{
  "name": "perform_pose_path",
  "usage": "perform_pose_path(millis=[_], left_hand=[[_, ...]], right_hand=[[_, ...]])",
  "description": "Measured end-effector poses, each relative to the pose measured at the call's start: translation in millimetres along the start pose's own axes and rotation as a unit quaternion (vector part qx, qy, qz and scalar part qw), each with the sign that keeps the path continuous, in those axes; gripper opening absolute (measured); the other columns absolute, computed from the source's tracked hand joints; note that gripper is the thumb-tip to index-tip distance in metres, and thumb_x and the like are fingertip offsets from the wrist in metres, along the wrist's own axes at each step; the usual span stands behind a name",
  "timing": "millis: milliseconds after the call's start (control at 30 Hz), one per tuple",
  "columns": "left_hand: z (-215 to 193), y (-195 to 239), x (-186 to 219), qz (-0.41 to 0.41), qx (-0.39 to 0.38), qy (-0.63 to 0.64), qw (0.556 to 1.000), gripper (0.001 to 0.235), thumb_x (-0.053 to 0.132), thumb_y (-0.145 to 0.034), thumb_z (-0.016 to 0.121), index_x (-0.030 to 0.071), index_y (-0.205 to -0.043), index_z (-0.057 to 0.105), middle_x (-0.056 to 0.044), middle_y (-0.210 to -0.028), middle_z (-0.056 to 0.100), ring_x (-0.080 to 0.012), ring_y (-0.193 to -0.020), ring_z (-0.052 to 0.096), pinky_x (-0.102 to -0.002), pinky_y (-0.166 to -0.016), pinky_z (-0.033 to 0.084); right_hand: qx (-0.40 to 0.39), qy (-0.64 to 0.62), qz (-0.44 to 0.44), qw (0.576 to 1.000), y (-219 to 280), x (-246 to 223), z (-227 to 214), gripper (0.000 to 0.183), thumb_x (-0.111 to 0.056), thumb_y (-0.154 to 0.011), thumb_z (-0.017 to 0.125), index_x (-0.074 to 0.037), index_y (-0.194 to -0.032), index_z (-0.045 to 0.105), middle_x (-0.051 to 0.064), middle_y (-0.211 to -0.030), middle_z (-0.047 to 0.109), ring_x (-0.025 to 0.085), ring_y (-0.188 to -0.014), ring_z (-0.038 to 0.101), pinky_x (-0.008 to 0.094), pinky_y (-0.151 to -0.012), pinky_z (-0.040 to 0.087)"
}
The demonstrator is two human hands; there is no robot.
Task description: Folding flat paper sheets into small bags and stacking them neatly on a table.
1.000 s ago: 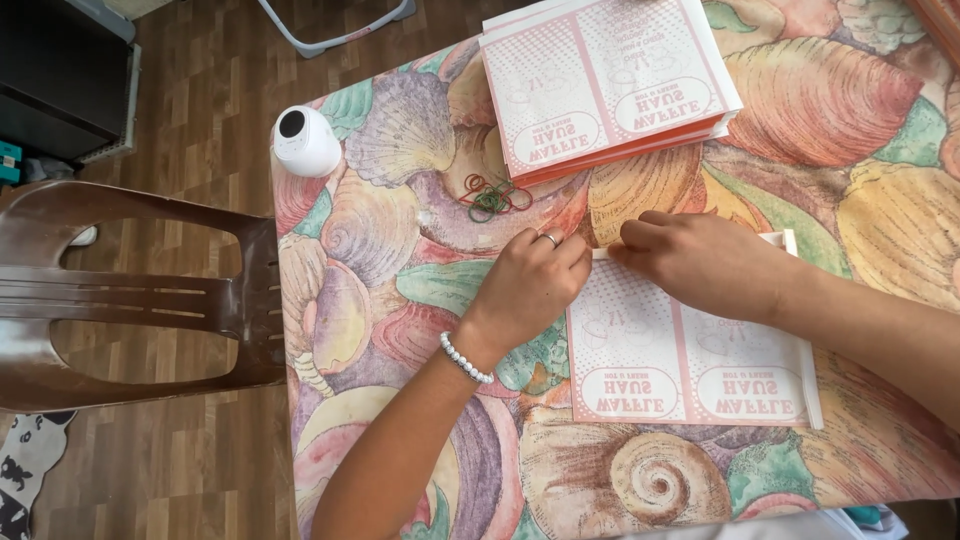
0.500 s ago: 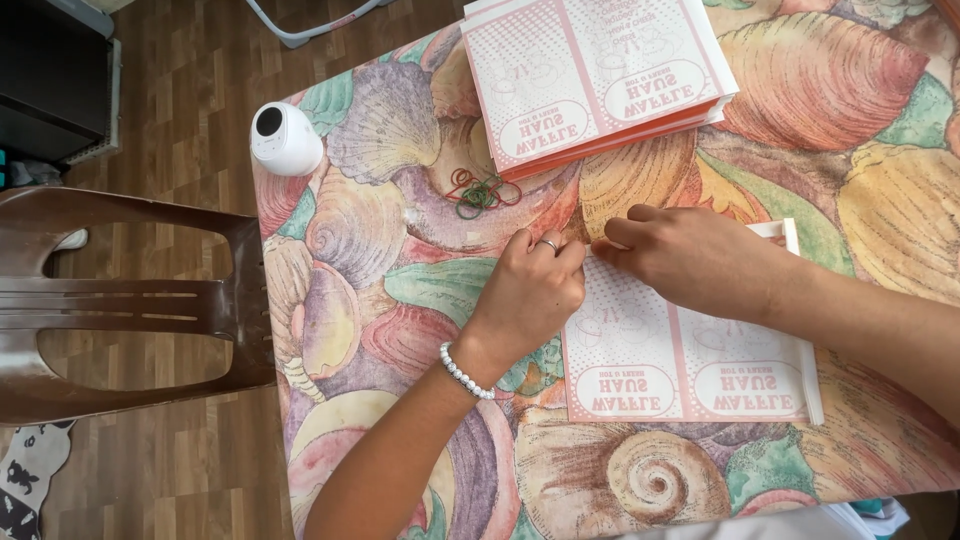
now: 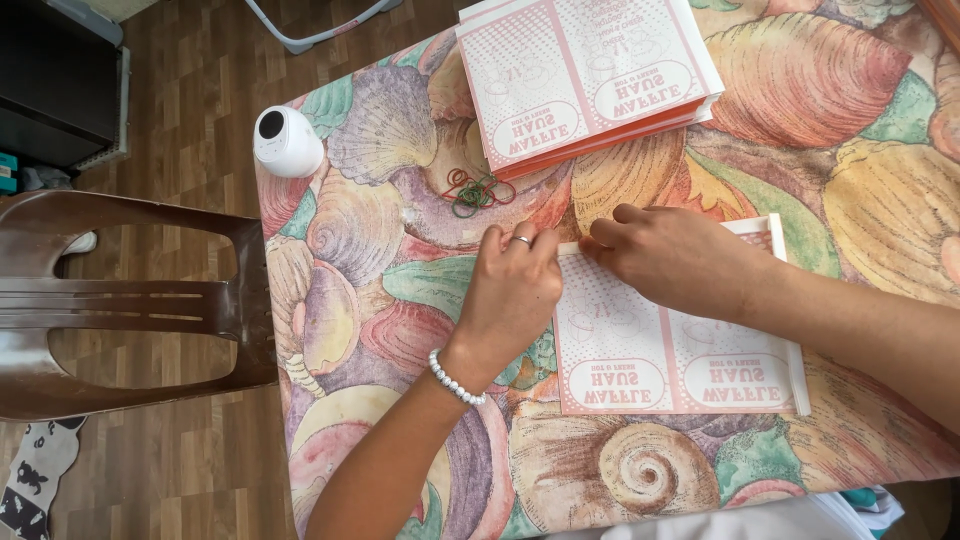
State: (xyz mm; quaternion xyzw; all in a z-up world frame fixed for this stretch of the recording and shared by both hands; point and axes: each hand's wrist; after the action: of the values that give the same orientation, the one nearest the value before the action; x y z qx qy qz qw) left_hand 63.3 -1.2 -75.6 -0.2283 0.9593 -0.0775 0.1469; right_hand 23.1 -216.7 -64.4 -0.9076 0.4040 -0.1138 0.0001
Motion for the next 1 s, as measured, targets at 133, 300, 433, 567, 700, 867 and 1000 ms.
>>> perform_pose_path(millis=[133, 300, 433, 567, 700, 867, 1000], left_hand=[[-14, -3, 0, -0.054, 0.012, 0.006, 0.998, 0.018, 0.0, -0.089, 0.065, 0.003, -0.076, 0.078, -0.01, -0.089, 0.067, -0.0264, -0.09, 0.064, -0.05, -0.088, 0.048], [26, 5, 25, -0.026, 0.058, 0.133, 0.989, 0.032, -0.004, -0.103, 0.043, -0.009, -0.129, 0.061, -0.02, -0.111, 0.065, -0.0336, -0.11, 0.067, -0.044, -0.096, 0.054], [37, 10, 33, -0.032, 0.051, 0.04, 0.997, 0.038, 0.003, -0.101, 0.044, -0.006, -0.135, 0.059, -0.016, -0.111, 0.064, -0.0292, -0.111, 0.066, -0.04, -0.095, 0.054], [32, 10, 32, -0.021, 0.062, 0.027, 0.997, 0.04, 0.003, -0.099, 0.045, -0.005, -0.134, 0.061, -0.015, -0.109, 0.063, -0.0286, -0.108, 0.066, -0.04, -0.096, 0.053], [32, 9, 31, -0.019, 0.067, 0.03, 0.997, 0.04, 0.002, -0.097, 0.046, -0.004, -0.134, 0.061, -0.014, -0.105, 0.062, -0.0287, -0.105, 0.066, -0.04, -0.093, 0.053], [24, 5, 29, -0.025, 0.075, 0.053, 0.995, 0.042, 0.002, -0.097, 0.047, 0.001, -0.136, 0.061, -0.011, -0.102, 0.059, -0.0277, -0.1, 0.064, -0.04, -0.089, 0.052], [19, -6, 27, -0.038, 0.042, 0.086, 0.995, 0.037, 0.002, -0.094, 0.052, 0.005, -0.127, 0.066, -0.006, -0.095, 0.057, -0.0251, -0.091, 0.064, -0.04, -0.08, 0.052]], right_hand=[[-0.005, 0.006, -0.002, 1.0, 0, -1, 0, 0.012, -0.005, -0.089, 0.067, -0.01, -0.096, 0.076, 0.003, -0.098, 0.064, 0.014, -0.074, 0.064, 0.027, -0.064, 0.058], [-0.01, -0.01, 0.005, 1.0, 3, 1, 16, 0.016, -0.005, -0.091, 0.065, -0.008, -0.103, 0.076, 0.0, -0.092, 0.06, 0.014, -0.08, 0.063, 0.027, -0.073, 0.058], [-0.009, -0.007, 0.0, 1.0, 10, 3, 1, 0.014, -0.003, -0.091, 0.066, -0.006, -0.1, 0.076, 0.001, -0.09, 0.06, 0.015, -0.082, 0.065, 0.026, -0.073, 0.057], [-0.003, -0.012, 0.001, 1.0, 22, 7, 5, 0.012, -0.003, -0.09, 0.066, -0.005, -0.098, 0.075, 0.002, -0.09, 0.062, 0.016, -0.083, 0.065, 0.029, -0.074, 0.058], [0.004, -0.031, 0.015, 0.999, 28, 9, 10, 0.011, -0.003, -0.092, 0.064, -0.005, -0.097, 0.074, 0.003, -0.09, 0.062, 0.018, -0.084, 0.066, 0.03, -0.076, 0.058], [-0.005, -0.026, 0.021, 0.999, 25, 10, 5, 0.013, -0.004, -0.093, 0.064, -0.006, -0.1, 0.075, 0.002, -0.09, 0.063, 0.017, -0.086, 0.066, 0.03, -0.078, 0.058], [-0.021, -0.02, 0.053, 0.998, 33, 11, 7, 0.014, -0.011, -0.095, 0.062, -0.01, -0.101, 0.074, 0.0, -0.095, 0.063, 0.015, -0.089, 0.067, 0.029, -0.082, 0.058]])
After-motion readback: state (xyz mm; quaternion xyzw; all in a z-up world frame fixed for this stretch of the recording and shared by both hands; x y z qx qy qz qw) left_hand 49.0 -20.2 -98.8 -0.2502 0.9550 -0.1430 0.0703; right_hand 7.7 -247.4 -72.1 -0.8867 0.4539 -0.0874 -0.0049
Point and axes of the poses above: each hand's wrist, its own y-axis away from the middle knuckle, its own z-axis out of the palm, x = y × z
